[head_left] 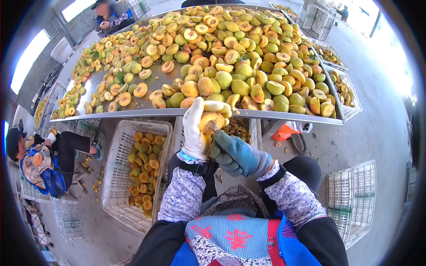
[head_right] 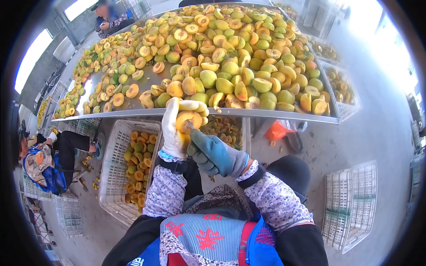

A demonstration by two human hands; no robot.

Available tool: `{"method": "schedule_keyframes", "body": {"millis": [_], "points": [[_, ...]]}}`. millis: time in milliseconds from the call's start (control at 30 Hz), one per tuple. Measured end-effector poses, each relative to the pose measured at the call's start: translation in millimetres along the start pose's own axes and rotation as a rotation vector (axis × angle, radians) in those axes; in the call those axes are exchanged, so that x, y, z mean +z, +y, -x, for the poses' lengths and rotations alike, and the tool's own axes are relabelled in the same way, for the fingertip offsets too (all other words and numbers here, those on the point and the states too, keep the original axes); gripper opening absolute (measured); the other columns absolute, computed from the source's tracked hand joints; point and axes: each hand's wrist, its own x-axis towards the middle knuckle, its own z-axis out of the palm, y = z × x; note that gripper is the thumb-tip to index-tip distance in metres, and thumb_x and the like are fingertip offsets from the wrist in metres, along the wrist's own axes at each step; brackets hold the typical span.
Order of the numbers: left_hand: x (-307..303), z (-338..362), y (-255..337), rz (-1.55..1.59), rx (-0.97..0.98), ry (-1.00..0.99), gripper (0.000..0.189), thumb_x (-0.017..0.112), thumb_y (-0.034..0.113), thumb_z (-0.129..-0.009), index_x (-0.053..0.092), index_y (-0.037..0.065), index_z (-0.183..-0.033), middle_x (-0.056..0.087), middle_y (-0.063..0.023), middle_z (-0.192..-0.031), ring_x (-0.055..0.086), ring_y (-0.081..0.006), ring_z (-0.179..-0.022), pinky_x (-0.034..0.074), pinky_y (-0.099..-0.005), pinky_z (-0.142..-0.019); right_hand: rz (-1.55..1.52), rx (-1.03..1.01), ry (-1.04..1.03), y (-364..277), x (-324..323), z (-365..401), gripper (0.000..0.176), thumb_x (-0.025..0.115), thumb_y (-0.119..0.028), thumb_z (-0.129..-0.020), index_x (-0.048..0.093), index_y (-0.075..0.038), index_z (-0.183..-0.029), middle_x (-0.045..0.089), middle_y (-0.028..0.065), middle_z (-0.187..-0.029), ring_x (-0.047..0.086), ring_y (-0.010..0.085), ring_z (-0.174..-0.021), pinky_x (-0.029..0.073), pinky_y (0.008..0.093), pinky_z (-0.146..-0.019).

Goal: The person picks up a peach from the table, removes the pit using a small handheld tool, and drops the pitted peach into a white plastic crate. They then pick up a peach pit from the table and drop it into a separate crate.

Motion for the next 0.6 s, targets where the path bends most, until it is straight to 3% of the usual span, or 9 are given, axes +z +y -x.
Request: {"method": "schedule_keyframes", "body": {"millis": [33, 133, 167, 267, 300, 367, 467, 500, 600], "points": [[-1, 0, 0, -0.043, 0.033, -0.024, 0.057, 0.043, 0.04, -0.107, 0.072, -0.005, -0.089, 0.073, -0.0186, -0.085, 0.07, -0.0232, -0.074, 0.059, -0.0347, -0.072, 0.05, 0.012, -0.006, 0, 0, 1, 0.054, 0.041, -0.058, -0.105, 0.057, -0.009, -0.087, 0.044, -0.005, -0.06, 0.04, 0.0075, -0.044, 0.034, 0.0261, -0.04], [-11, -10, 10, -0.419, 0.002, -0.189, 0.055, 0.045, 0.036, -0.107, 0.071, -0.004, -0.079, 0.072, -0.0185, -0.079, 0.07, -0.0252, -0.071, 0.058, -0.0339, -0.07, 0.514, -0.133, 0.299, 11, 7, -4, 0.054, 0.04, -0.06, -0.104, 0.054, -0.011, -0.083, 0.038, -0.0066, -0.059, 0.035, 0.0065, -0.043, 0.031, 0.0243, -0.038], [-9, -13, 11, -0.467, -0.055, -0.249, 0.057, 0.044, 0.033, -0.106, 0.07, -0.003, -0.072, 0.071, -0.0186, -0.074, 0.069, -0.0259, -0.068, 0.056, -0.0345, -0.069, 0.492, -0.091, 0.285, 9, 7, -3, 0.054, 0.041, -0.06, -0.104, 0.054, -0.011, -0.084, 0.038, -0.0066, -0.058, 0.035, 0.0065, -0.043, 0.031, 0.0242, -0.038], [-11, -15, 9, -0.214, -0.241, -0.329, 0.055, 0.045, 0.035, -0.106, 0.069, -0.004, -0.075, 0.071, -0.0203, -0.075, 0.069, -0.0265, -0.069, 0.056, -0.0355, -0.069, 0.278, 0.007, 0.148, 7, 0, 4, 0.054, 0.041, -0.059, -0.104, 0.056, -0.01, -0.086, 0.04, -0.0061, -0.059, 0.037, 0.0067, -0.043, 0.031, 0.0244, -0.039], [-14, -17, -3, -0.033, -0.178, -0.342, 0.051, 0.048, 0.039, -0.105, 0.068, -0.003, -0.084, 0.07, -0.0223, -0.078, 0.069, -0.0282, -0.072, 0.056, -0.0352, -0.065, 0.116, 0.02, 0.037, 12, -6, 0, 0.054, 0.041, -0.059, -0.104, 0.056, -0.01, -0.088, 0.042, -0.0057, -0.059, 0.038, 0.0068, -0.044, 0.032, 0.0246, -0.039], [-3, -16, -13, 0.144, -0.091, -0.081, 0.049, 0.049, 0.044, -0.104, 0.066, -0.001, -0.097, 0.071, -0.0213, -0.09, 0.071, -0.0319, -0.078, 0.059, -0.0389, -0.065, -0.015, -0.018, -0.082, 13, -9, -4, 0.054, 0.041, -0.057, -0.105, 0.059, -0.008, -0.095, 0.047, -0.0043, -0.063, 0.04, 0.0072, -0.044, 0.031, 0.0246, -0.039], [-7, -14, -3, 0.03, 0.01, 0.236, 0.051, 0.048, 0.048, -0.104, 0.066, 0.0, -0.103, 0.072, -0.018, -0.097, 0.072, -0.0328, -0.082, 0.062, -0.044, -0.068, 0.389, -0.13, 0.227, 18, -2, -4, 0.049, 0.042, -0.055, -0.105, 0.06, -0.01, -0.092, 0.045, -0.0048, -0.062, 0.039, 0.0077, -0.044, 0.034, 0.0246, -0.04], [-13, -11, 8, 0.019, 0.086, 0.299, 0.051, 0.048, 0.048, -0.104, 0.066, 0.0, -0.104, 0.072, -0.0181, -0.099, 0.072, -0.0324, -0.083, 0.062, -0.0436, -0.068, 0.565, -0.365, 0.369, 41, -22, -21, 0.044, 0.05, -0.05, -0.104, 0.061, -0.008, -0.094, 0.057, 0.0043, -0.061, 0.054, 0.0197, -0.046, 0.043, 0.0319, -0.045], [-55, -6, 53, -0.009, 0.284, 0.4, 0.05, 0.047, 0.048, -0.104, 0.067, 0.002, -0.107, 0.072, -0.0171, -0.104, 0.072, -0.0312, -0.089, 0.061, -0.0429, -0.071, 1.432, -0.495, 0.836, 70, -57, -26, 0.038, 0.058, -0.043, -0.1, 0.062, -0.005, -0.096, 0.068, 0.0188, -0.071, 0.067, 0.0366, -0.061, 0.051, 0.0418, -0.054]]}}
